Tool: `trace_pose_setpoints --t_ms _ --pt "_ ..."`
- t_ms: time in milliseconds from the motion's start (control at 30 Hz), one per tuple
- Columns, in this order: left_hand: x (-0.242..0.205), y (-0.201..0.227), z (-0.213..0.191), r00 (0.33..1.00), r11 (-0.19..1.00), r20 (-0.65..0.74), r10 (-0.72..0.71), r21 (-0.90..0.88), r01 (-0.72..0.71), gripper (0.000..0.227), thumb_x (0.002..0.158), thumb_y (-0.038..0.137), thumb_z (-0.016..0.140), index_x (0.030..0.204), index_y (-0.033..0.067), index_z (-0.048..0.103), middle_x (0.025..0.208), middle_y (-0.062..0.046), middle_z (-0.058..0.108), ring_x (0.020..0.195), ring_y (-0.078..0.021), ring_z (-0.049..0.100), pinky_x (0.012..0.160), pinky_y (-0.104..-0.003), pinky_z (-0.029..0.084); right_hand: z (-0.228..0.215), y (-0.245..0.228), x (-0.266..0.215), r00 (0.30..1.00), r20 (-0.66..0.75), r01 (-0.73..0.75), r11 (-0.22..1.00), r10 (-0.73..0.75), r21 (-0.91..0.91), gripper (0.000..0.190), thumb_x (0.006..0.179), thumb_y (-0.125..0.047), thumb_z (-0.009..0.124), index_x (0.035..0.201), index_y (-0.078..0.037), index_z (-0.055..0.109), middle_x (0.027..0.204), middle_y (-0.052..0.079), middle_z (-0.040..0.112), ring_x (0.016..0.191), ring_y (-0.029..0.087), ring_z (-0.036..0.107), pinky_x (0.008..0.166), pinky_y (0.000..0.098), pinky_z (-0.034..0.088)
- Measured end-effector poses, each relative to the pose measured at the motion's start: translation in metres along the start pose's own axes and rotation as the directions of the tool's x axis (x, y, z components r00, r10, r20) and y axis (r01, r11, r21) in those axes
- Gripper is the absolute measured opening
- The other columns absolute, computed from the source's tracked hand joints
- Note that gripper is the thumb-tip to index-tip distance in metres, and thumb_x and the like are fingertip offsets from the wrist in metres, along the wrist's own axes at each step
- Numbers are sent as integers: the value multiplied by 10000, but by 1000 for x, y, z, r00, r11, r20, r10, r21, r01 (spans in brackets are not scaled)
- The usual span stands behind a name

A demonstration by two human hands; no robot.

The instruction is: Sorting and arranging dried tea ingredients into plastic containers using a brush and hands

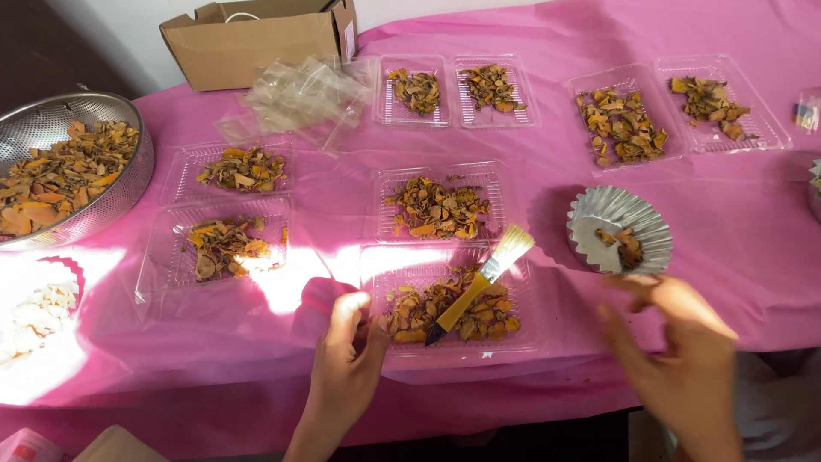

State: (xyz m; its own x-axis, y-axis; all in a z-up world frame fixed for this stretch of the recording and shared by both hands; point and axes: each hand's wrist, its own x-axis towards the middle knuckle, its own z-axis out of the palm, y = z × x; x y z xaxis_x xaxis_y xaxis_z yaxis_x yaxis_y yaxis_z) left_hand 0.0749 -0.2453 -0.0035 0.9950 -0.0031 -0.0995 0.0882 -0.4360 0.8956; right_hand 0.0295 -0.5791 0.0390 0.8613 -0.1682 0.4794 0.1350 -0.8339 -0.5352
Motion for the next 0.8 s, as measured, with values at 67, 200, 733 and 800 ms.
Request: trace_pose_setpoints --t_ms 67,200,733,800 --pt "2 -3 -1 1000 1000 -4 19 10 -19 367 955 367 574 1219 111 578 747 11 560 635 -118 509 593 -334 446 11 -27 17 990 117 68 992 -80 105 98 937 -160 710 893 -81 673 1026 18 738 872 164 671 822 297 483" --pt "-2 13 -8 997 1000 70 -13 23 12 295 1003 391 531 1123 122 539 705 22 445 643 -106 443 598 -316 415 46 -35 41 876 310 326 928 -369 182 338 928 -156 701 1265 -164 704 1167 61 671 1155 247 621 979 373 443" --pt "4 16 -12 989 995 126 74 60 -82 302 1030 413 496 1105 120 492 707 32 365 623 -112 356 565 -325 354 24 -50 72 837 493 83 946 -237 314 265 821 -10 527 1027 -111 660 959 -7 699 839 125 649 732 251 479" --pt "4 16 -11 991 995 115 76 61 -83 285 1035 403 503 1090 124 503 735 31 350 652 -116 360 585 -320 356 26 -50 75 669 694 147 963 -266 227 175 882 -96 597 979 -219 674 751 -59 642 608 113 547 609 281 456"
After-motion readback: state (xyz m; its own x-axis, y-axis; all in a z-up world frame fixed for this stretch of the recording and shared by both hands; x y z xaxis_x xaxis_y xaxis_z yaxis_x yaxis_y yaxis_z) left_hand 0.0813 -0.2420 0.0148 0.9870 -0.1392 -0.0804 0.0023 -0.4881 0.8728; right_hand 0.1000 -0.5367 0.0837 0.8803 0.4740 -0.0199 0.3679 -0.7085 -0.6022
